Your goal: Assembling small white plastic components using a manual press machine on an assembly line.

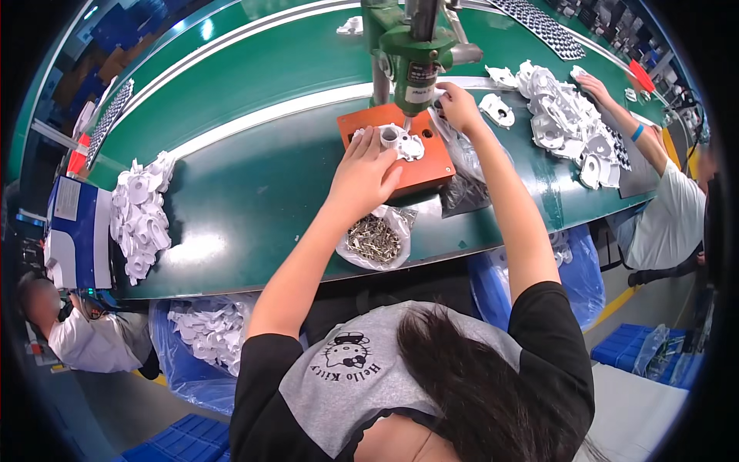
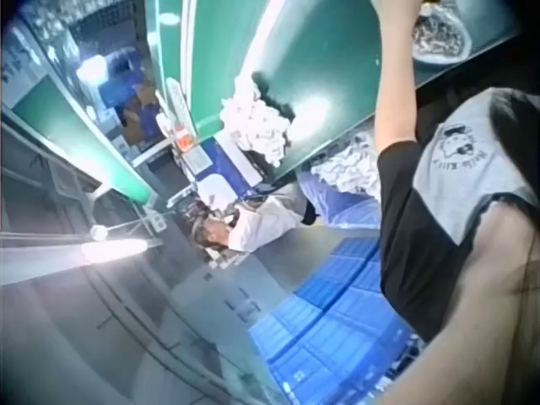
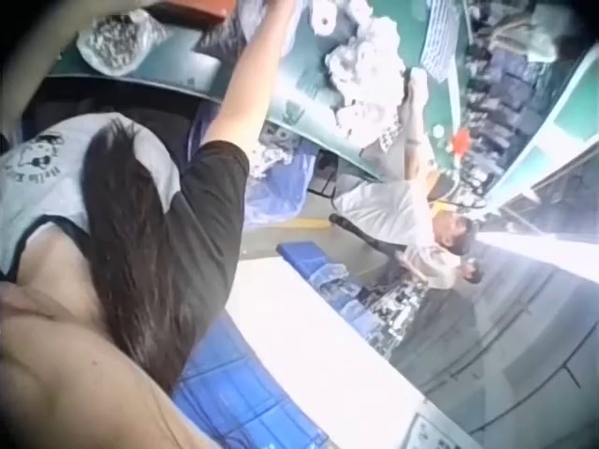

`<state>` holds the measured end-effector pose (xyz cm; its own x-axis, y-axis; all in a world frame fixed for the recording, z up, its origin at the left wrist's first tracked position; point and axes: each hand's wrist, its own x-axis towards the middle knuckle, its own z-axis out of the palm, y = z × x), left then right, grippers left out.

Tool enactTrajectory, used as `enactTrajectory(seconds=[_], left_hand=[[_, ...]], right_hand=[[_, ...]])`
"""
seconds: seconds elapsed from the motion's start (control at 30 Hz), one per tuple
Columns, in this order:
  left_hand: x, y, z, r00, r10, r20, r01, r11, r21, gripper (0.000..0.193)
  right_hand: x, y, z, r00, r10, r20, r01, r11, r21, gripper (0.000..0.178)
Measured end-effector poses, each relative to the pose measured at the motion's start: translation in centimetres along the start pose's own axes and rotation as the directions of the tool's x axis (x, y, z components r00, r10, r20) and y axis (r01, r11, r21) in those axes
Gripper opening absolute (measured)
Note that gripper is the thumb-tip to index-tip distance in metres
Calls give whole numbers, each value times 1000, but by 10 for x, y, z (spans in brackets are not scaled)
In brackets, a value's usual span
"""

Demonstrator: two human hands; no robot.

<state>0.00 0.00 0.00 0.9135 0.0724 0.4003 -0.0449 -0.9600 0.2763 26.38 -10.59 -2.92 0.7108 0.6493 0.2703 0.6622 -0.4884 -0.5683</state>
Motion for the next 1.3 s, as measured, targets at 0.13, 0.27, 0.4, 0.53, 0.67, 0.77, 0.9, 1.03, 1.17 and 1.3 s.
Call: enactTrajectory(seconds=[0.13,0.27,0.4,0.53,0.67,0.77,0.9,1.03,1.17,1.3], left_hand=[[-6,6,-1,991,5,-134,-16,996,-82,29],[-4,4,-1,990,8,-143,-16,999,-52,30],[-5,5,4,985,-14,-172,10,1000,-29,30],[-5,4,2,984,-1,-177,-3,1000,-22,31],[-5,3,3,983,-8,-183,2,1000,-29,32],[-5,4,3,981,-13,-194,4,999,-45,33],[-6,3,3,985,-35,-171,26,998,-52,31],[-5,2,4,980,-21,-197,12,999,-46,33],[-6,3,4,976,-12,-219,5,1000,-30,35],[-5,5,3,976,-17,-217,9,999,-35,35]], right_hand=[[-29,-37,-26,974,45,224,-180,755,630,32],[-52,-70,-38,964,-71,257,-135,700,701,30],[-68,-92,-42,968,-90,235,-58,829,557,25],[-72,-95,-27,969,-29,247,-94,877,472,20],[-72,-94,-20,980,-12,197,-92,855,511,18],[-70,-93,-22,971,3,240,-113,888,445,17],[-75,-96,-21,987,-8,162,-70,881,467,13],[-73,-90,-16,991,-12,133,-57,862,503,13],[-75,-93,-16,983,-4,185,-85,878,470,13],[-74,-87,-15,989,-21,145,-33,934,355,19]])
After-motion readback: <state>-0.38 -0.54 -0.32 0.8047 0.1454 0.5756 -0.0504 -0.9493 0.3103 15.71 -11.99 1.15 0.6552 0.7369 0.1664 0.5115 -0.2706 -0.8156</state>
